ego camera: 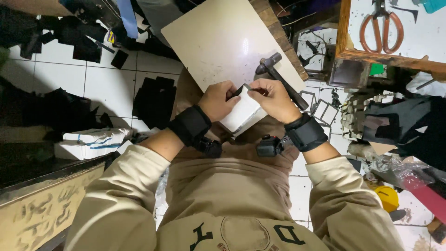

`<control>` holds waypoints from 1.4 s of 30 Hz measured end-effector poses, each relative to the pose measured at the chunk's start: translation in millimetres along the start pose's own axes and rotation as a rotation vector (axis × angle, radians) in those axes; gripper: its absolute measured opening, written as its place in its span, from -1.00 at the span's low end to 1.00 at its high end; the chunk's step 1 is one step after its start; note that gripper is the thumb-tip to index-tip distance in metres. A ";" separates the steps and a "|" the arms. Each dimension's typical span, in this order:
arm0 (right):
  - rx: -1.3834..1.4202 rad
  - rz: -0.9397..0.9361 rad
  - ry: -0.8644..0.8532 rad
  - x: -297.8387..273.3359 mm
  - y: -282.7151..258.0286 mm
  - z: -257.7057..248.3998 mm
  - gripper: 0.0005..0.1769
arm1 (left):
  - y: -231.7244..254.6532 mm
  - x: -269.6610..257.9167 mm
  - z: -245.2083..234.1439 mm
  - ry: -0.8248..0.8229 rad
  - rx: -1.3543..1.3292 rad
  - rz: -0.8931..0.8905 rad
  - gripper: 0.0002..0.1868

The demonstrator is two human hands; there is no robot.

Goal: The person folds and hammers the leather edges around a rectangular template plate.

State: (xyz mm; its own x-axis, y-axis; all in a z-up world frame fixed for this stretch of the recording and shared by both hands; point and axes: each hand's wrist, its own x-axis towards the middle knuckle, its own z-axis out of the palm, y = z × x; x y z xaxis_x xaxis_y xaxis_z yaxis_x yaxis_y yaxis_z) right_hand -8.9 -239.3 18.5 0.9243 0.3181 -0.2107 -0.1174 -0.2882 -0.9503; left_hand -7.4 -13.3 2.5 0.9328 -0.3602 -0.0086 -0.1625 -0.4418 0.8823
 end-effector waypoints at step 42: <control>-0.799 -0.584 0.000 5.0 24.1 -1.4 -0.56 | 10.8 3.1 15.5 -0.162 0.924 0.236 -0.11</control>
State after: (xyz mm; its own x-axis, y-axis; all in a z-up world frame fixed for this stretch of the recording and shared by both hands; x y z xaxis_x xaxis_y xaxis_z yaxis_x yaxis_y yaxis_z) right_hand -6.6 -245.8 -5.2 0.7591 0.6042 0.2424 0.6365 -0.6106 -0.4712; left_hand -11.2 -31.9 4.7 0.7992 -0.6011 -0.0044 -0.5936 -0.7903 0.1516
